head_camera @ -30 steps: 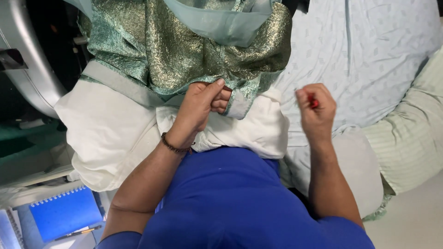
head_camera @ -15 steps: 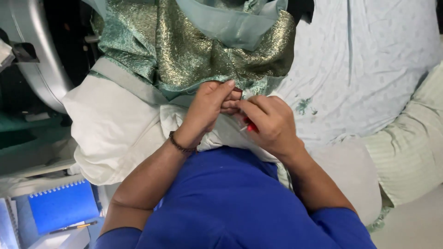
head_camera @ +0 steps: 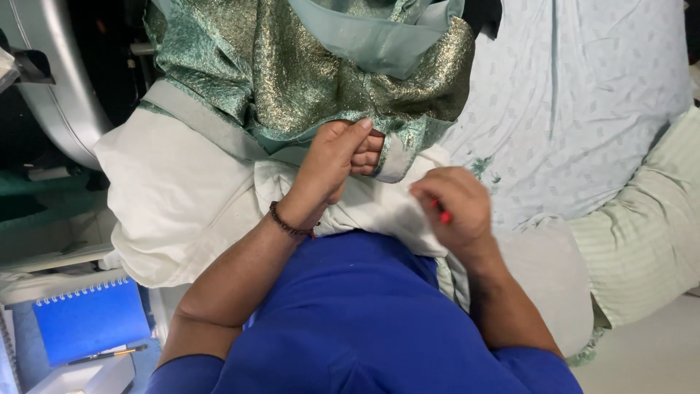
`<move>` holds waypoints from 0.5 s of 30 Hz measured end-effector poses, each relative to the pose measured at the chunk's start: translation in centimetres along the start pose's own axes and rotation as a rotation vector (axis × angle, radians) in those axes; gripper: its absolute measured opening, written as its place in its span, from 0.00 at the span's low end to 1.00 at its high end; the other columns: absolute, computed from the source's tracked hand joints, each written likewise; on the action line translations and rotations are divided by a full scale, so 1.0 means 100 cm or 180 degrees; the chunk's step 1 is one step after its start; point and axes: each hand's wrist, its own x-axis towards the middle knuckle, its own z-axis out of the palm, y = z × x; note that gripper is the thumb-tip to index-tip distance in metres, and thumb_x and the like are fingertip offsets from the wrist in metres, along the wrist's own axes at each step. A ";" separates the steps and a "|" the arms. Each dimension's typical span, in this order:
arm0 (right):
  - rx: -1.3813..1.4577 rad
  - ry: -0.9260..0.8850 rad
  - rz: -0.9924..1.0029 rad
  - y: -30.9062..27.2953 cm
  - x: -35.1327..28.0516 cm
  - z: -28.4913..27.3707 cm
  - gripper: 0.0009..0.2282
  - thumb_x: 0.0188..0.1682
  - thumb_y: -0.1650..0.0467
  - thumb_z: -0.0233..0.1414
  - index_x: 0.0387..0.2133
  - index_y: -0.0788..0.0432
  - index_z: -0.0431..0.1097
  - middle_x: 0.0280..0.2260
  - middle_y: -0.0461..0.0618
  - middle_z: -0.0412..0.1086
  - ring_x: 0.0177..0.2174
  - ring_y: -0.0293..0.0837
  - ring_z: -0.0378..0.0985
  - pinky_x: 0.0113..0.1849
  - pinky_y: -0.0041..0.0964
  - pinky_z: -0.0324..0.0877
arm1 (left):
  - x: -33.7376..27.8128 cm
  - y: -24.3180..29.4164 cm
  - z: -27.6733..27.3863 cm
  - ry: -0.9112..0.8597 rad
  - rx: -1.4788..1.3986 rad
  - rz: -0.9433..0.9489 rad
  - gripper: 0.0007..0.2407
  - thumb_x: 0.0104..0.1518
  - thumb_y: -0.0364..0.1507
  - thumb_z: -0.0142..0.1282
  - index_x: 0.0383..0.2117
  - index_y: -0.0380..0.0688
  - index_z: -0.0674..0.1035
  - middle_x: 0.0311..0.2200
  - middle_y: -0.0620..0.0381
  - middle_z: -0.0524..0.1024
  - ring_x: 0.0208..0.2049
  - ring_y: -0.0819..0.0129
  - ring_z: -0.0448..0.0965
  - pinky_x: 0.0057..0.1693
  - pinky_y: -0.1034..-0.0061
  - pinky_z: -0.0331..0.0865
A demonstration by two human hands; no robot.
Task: The person uses red-handled scissors to cut a piece of shiny, light green fabric that is resting on their lap. They hold the fabric with their left hand and carefully snip along the edge with their right hand, occasionally adjusting the material to continue the cut.
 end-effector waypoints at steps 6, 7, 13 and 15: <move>-0.1510 -0.0542 0.1435 0.082 -0.070 -0.048 0.06 0.54 0.76 0.61 0.33 0.70 0.73 0.26 0.64 0.68 0.27 0.66 0.75 0.31 0.59 0.70 | -0.004 0.001 -0.004 0.0159 0.0185 -0.0107 0.13 0.67 0.28 0.49 0.23 0.37 0.75 0.16 0.69 0.50 0.14 0.91 0.49 0.18 0.93 0.51; -0.1526 -0.0535 0.1434 0.080 -0.074 -0.047 0.06 0.54 0.76 0.61 0.33 0.70 0.73 0.26 0.64 0.68 0.27 0.66 0.75 0.31 0.59 0.70 | -0.010 0.005 0.001 0.0142 0.0181 -0.0107 0.13 0.67 0.28 0.49 0.23 0.37 0.75 0.16 0.69 0.50 0.14 0.91 0.49 0.18 0.93 0.51; -0.0617 -0.0178 0.1264 0.062 -0.035 -0.015 0.14 0.51 0.79 0.60 0.49 0.71 0.72 0.40 0.66 0.69 0.43 0.69 0.76 0.44 0.60 0.71 | -0.014 0.016 -0.011 0.1171 0.1663 -0.0033 0.14 0.60 0.39 0.60 0.24 0.39 0.82 0.15 0.63 0.72 0.17 0.86 0.67 0.26 0.90 0.57; -0.0183 -0.0194 0.1047 0.072 -0.014 0.002 0.23 0.46 0.81 0.62 0.56 0.72 0.66 0.51 0.70 0.68 0.52 0.69 0.73 0.54 0.63 0.67 | -0.010 0.019 -0.023 0.1100 0.1821 0.0451 0.12 0.62 0.34 0.60 0.22 0.41 0.81 0.11 0.64 0.68 0.14 0.86 0.65 0.23 0.89 0.57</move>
